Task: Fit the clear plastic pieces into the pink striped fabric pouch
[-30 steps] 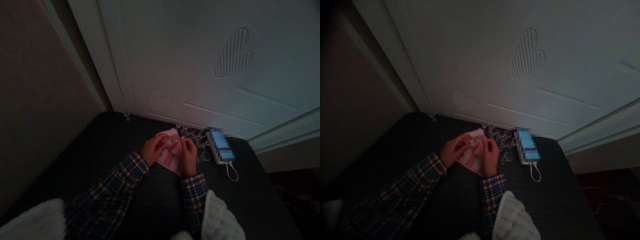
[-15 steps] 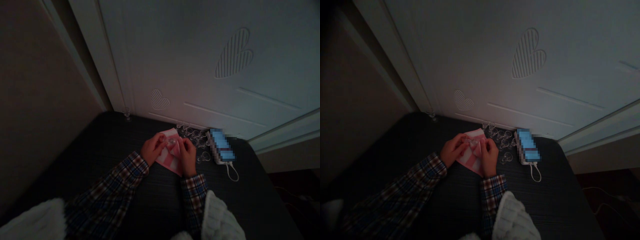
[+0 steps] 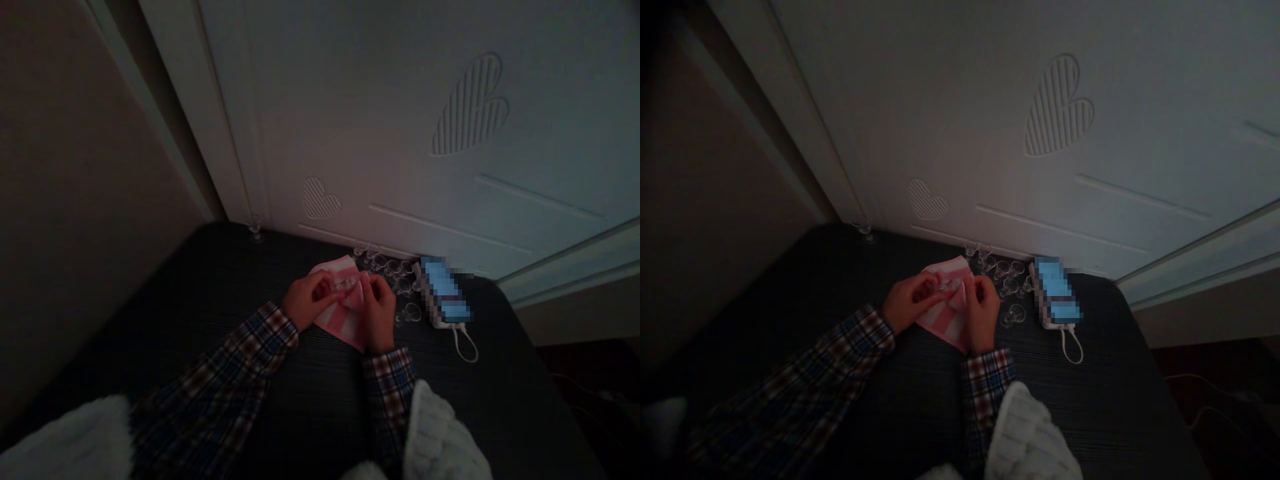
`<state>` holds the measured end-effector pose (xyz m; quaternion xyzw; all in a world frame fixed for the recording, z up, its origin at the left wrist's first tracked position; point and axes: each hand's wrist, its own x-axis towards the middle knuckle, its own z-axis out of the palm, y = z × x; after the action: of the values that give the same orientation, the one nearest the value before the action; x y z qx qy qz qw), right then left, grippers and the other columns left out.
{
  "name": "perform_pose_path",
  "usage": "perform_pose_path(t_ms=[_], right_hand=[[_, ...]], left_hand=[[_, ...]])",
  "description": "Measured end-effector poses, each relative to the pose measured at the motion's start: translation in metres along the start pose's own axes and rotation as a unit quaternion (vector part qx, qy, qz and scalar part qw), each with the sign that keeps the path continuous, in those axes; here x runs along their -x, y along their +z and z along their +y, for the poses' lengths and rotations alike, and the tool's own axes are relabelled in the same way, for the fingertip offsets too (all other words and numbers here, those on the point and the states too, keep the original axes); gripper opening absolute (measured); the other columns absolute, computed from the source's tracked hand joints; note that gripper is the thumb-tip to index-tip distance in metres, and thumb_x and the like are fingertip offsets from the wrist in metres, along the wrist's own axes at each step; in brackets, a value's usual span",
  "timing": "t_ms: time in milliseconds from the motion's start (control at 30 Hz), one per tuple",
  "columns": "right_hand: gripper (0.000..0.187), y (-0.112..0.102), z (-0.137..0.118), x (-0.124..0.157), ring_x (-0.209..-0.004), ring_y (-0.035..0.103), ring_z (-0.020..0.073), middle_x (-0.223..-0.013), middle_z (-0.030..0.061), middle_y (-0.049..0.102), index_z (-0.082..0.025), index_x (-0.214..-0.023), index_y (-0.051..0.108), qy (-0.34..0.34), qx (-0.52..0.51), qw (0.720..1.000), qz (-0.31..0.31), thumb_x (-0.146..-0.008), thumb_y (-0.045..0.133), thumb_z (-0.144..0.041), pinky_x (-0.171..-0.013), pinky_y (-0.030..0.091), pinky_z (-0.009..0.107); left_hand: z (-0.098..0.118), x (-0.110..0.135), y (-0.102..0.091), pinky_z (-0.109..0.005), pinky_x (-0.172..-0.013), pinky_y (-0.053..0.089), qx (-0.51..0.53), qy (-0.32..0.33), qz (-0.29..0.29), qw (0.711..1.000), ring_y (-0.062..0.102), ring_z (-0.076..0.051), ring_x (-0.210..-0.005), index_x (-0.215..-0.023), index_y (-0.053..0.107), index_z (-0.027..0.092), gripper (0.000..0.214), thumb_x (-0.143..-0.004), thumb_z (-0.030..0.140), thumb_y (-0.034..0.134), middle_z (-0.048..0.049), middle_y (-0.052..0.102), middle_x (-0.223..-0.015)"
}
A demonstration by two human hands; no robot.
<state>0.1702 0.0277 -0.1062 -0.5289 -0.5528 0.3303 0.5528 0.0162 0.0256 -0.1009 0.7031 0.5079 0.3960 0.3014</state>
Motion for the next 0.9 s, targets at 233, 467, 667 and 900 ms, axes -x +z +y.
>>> perform_pose_path(t_ms=[233, 467, 667, 900], right_hand=[[0.026, -0.0002, -0.0037, 0.0003, -0.065, 0.047, 0.011, -0.069, -0.0013, 0.054, -0.017, -0.075, 0.054, -0.008, -0.019, 1.0, -0.007, -0.082, 0.046, -0.04, -0.059, 0.036, 0.023], [0.027, 0.0005, -0.0038, 0.0004, -0.064, 0.047, 0.0109, -0.068, -0.0014, 0.054, -0.017, -0.074, 0.054, -0.011, -0.008, 1.0, 0.0, -0.082, 0.046, -0.04, -0.058, 0.036, 0.022], [0.027, -0.0001, -0.0037, 0.0012, -0.063, 0.046, 0.0107, -0.068, -0.0014, 0.053, -0.017, -0.074, 0.054, -0.013, 0.005, 1.0, -0.013, -0.083, 0.045, -0.04, -0.057, 0.035, 0.023], [0.027, -0.0002, -0.0029, 0.0023, -0.062, 0.045, 0.0106, -0.067, -0.0018, 0.053, -0.017, -0.072, 0.055, -0.017, 0.028, 0.999, -0.025, -0.083, 0.045, -0.04, -0.057, 0.033, 0.023]], left_hand=[[-0.0025, 0.0, 0.002, -0.02, -0.051, 0.043, -0.002, 0.006, 0.004, 1.0, 0.053, -0.009, -0.053, -0.09, 0.058, 0.017, 0.031, -0.068, 0.039, 0.065, 0.0029, 0.059, -0.068], [-0.0014, 0.0, 0.0012, -0.02, -0.051, 0.045, 0.007, 0.004, -0.001, 1.0, 0.055, -0.009, -0.054, -0.1, 0.061, 0.019, 0.033, -0.073, 0.037, 0.061, 0.0005, 0.063, -0.077], [0.0041, 0.0002, -0.0015, -0.02, -0.049, 0.044, 0.035, -0.015, -0.001, 0.999, 0.055, -0.009, -0.052, -0.099, 0.059, 0.016, 0.033, -0.078, 0.041, 0.054, 0.0005, 0.061, -0.069], [0.0014, 0.001, -0.0018, -0.017, -0.044, 0.039, 0.045, -0.008, 0.012, 0.999, 0.052, -0.008, -0.049, -0.095, 0.056, 0.017, 0.027, -0.079, 0.039, 0.052, 0.0022, 0.057, -0.064]])
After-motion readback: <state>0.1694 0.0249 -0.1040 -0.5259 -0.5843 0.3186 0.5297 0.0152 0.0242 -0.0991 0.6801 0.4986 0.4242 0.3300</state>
